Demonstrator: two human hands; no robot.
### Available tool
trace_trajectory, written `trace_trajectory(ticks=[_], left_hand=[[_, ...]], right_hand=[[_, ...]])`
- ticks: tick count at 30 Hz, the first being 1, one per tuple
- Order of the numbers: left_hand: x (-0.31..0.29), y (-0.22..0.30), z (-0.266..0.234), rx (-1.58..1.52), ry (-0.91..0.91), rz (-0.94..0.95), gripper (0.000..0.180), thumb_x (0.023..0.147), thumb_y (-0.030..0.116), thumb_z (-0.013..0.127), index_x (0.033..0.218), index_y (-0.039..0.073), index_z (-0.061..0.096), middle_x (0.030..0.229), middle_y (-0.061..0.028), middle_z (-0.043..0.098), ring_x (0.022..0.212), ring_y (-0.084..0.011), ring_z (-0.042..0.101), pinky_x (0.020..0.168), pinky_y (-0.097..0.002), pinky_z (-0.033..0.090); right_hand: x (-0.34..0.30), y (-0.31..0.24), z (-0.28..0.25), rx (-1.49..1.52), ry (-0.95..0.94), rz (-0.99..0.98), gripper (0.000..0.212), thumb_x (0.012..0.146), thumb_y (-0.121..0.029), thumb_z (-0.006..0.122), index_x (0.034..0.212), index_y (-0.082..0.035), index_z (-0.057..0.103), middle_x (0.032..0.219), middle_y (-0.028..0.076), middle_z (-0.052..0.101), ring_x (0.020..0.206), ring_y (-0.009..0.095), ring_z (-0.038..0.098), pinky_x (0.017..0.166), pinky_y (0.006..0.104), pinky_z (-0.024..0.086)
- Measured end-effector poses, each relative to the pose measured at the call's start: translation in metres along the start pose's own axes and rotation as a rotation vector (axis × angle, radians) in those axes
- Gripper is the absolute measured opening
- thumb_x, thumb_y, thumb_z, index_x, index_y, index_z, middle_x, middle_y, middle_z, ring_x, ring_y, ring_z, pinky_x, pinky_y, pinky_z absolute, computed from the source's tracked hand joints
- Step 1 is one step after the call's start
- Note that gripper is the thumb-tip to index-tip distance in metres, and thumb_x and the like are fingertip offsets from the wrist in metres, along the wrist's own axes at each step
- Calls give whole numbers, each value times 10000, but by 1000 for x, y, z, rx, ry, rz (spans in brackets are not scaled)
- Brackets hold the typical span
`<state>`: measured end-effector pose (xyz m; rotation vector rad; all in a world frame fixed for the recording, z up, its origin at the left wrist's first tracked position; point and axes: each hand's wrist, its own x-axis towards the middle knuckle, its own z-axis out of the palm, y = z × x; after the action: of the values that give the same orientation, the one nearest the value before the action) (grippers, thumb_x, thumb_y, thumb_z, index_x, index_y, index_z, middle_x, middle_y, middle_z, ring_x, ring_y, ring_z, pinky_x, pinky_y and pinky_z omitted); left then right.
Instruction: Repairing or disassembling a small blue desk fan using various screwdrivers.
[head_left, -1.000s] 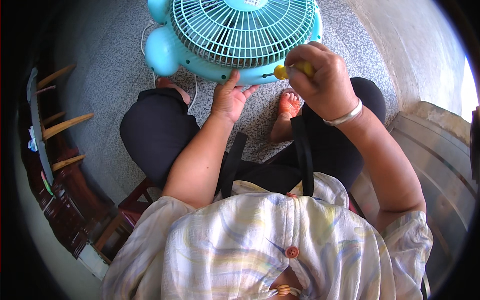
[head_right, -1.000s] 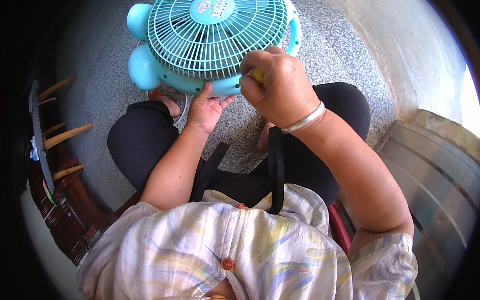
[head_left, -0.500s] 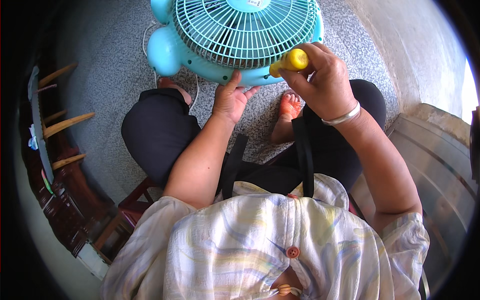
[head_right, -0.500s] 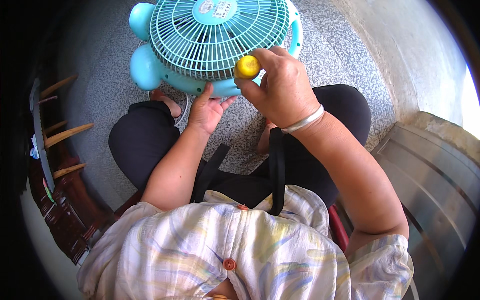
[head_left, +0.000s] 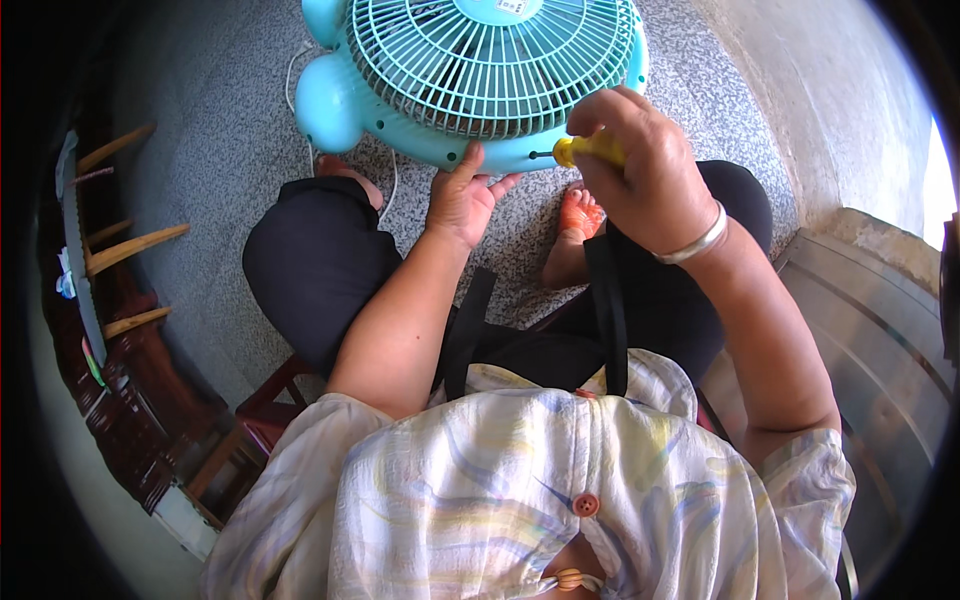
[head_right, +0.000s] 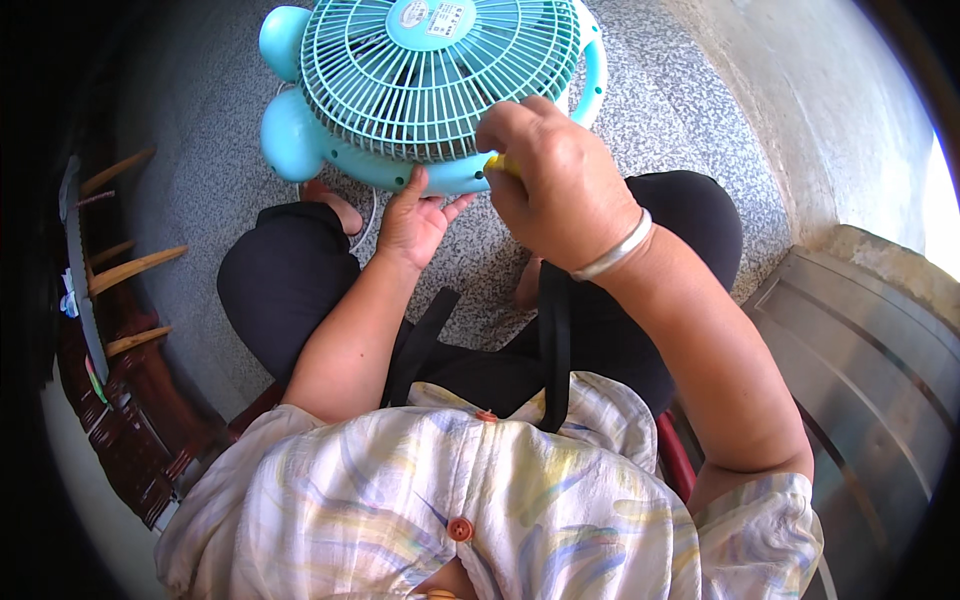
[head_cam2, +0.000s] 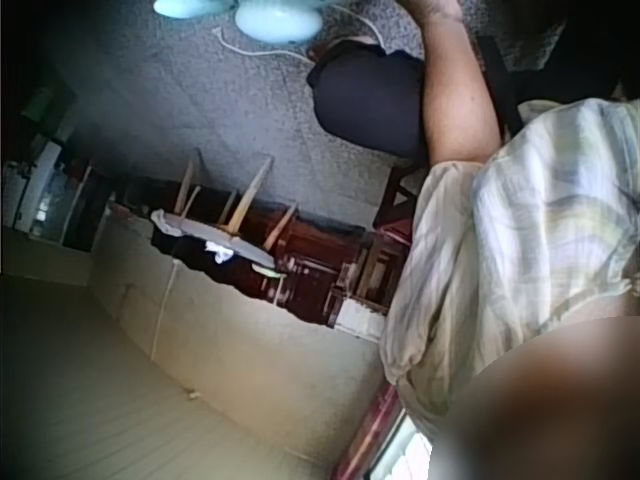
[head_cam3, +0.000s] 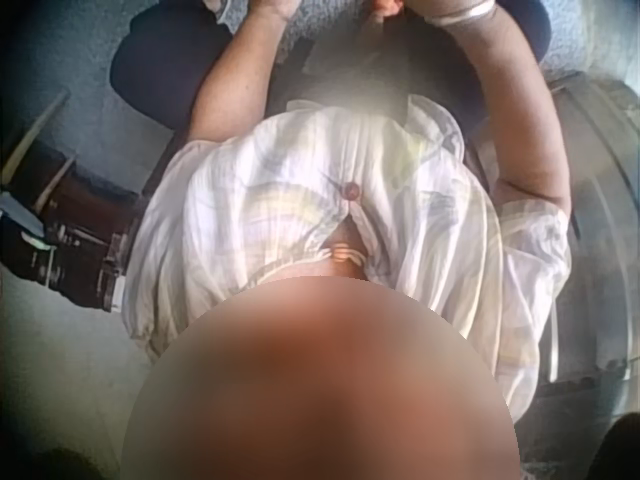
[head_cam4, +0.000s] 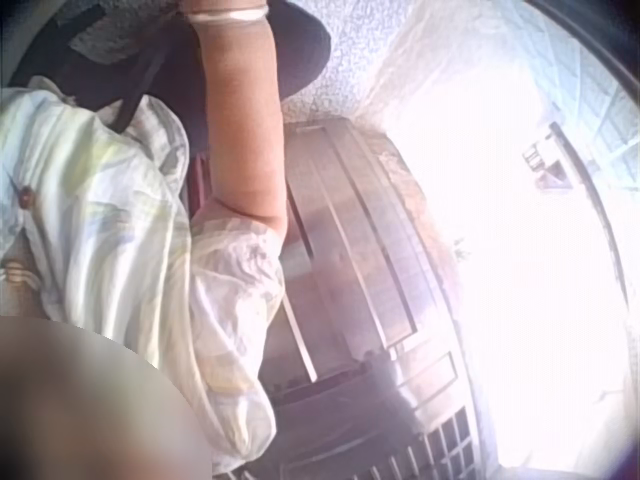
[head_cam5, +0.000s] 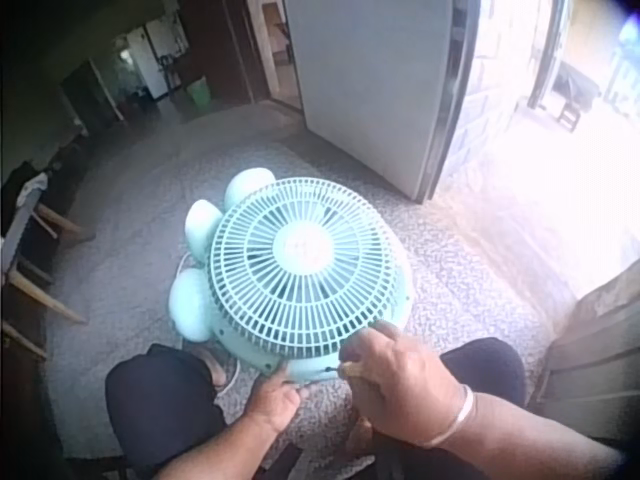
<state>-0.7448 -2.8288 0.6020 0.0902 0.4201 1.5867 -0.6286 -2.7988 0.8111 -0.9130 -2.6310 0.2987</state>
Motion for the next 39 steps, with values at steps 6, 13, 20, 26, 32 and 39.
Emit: trace_trajectory(ticks=[6,13,20,26,32,39], left_hand=[[-1,2,1,12,-1,8,555,795,289,652,1219,46,389,1204,-101,478,1123,-268,462,945,-499,373],[0,-2,0,-6,-8,-4,563,799,284,647,1232,49,375,1219,-103,466,1147,-265,437,962,-508,357],[0,-4,-8,-16,23,6,559,789,274,660,1229,60,390,1202,-98,482,1117,-263,460,933,-500,378],[-7,8,-11,-5,19,-5,495,826,284,612,1204,52,391,1201,-83,468,1137,-251,441,957,-512,367],[-14,3,-3,-34,-6,-33,502,834,277,604,1234,76,377,1223,-77,464,1139,-242,447,938,-496,386],[-20,8,-3,6,26,-92,453,815,265,633,1176,79,433,1149,-60,516,1090,-197,476,885,-449,431]], right_hand=[[-2,0,-5,46,16,-68,311,659,-13,631,946,-18,511,782,161,548,733,323,569,637,372,480],[-4,-3,-7,31,-50,-21,172,639,55,586,788,-8,528,737,138,535,726,319,546,624,383,466],[-12,-17,-37,-26,-21,-30,218,629,72,540,833,-7,538,753,130,552,637,285,576,568,329,468],[-10,-10,-18,115,-141,423,235,712,-85,605,928,5,583,638,161,584,574,263,599,547,323,469],[-19,9,52,-105,-179,470,419,716,-165,577,1090,18,531,763,250,611,738,383,612,689,432,495],[-23,-5,69,-252,-355,617,671,694,-176,551,1302,8,334,802,261,612,769,381,614,704,440,488]])
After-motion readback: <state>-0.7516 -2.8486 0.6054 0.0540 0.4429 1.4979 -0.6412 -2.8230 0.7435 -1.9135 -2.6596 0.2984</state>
